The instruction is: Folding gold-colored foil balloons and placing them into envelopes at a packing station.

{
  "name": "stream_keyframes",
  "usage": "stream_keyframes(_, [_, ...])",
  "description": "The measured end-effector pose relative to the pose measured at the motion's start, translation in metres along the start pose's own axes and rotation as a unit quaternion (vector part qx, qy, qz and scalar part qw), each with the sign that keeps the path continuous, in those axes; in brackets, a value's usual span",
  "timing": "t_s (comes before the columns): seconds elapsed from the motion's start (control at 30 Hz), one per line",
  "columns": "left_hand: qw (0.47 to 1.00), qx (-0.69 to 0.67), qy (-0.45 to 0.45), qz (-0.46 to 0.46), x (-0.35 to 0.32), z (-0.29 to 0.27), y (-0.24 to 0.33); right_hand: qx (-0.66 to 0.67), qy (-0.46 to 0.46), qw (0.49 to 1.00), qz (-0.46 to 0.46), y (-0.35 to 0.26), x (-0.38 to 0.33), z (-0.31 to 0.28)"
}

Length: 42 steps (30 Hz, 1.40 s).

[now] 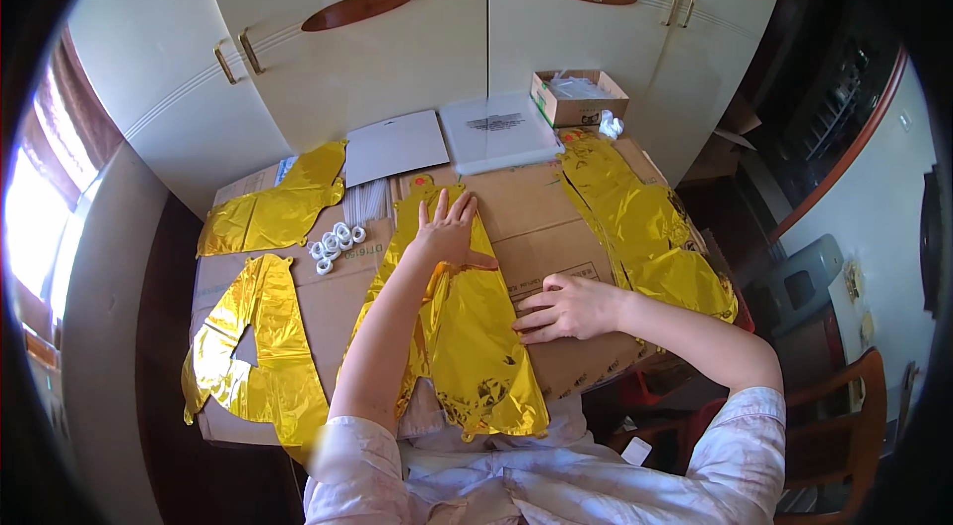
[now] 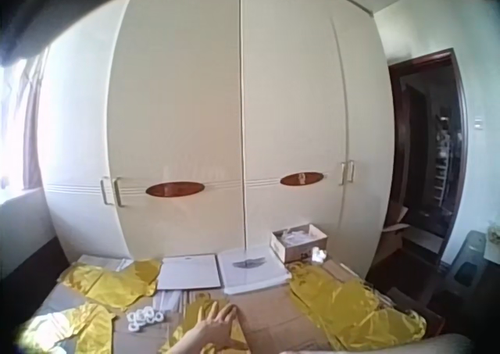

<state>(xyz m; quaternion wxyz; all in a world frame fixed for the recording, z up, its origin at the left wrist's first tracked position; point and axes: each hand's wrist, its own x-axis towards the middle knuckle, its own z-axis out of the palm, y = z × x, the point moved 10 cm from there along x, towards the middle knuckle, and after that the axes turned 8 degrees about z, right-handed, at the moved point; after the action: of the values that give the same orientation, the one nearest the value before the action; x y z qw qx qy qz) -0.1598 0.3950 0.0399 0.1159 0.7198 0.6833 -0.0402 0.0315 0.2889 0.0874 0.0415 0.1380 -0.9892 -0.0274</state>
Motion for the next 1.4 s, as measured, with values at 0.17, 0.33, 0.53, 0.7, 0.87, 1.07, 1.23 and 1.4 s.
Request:
stream_keyframes(0.17, [1.000, 0.004, -0.003, 0.000, 0.001, 0.002, -0.001, -0.003, 0.004, 1.000, 0.001, -0.004, -0.004, 0.001])
stream_keyframes(0.33, [1.000, 0.002, 0.000, -0.003, 0.002, 0.002, -0.001, 0.005, 0.002, 1.000, 0.021, -0.007, -0.009, 0.004])
stream_keyframes(0.53, [1.000, 0.003, -0.006, -0.004, 0.003, 0.004, -0.003, 0.022, 0.020, 0.998, 0.056, -0.011, -0.010, 0.004])
stream_keyframes(0.7, [1.000, 0.026, -0.012, -0.001, 0.004, -0.001, 0.002, 0.040, 0.007, 0.995, 0.094, -0.010, -0.009, 0.005])
stream_keyframes(0.87, [0.998, 0.029, 0.053, 0.017, 0.010, -0.021, -0.009, 0.059, 0.021, 0.993, 0.103, -0.010, -0.010, 0.005])
stream_keyframes(1.07, [0.990, -0.020, 0.135, -0.026, 0.021, -0.024, -0.043, 0.082, 0.035, 0.990, 0.109, -0.009, -0.011, 0.006])
stream_keyframes(1.23, [0.964, 0.013, 0.235, -0.122, 0.019, -0.028, -0.058, 0.114, 0.057, 0.981, 0.147, -0.005, -0.015, 0.006])
stream_keyframes(1.4, [0.949, -0.027, 0.302, -0.085, -0.020, -0.048, -0.044, 0.175, 0.139, 0.952, 0.211, -0.006, -0.025, 0.003])
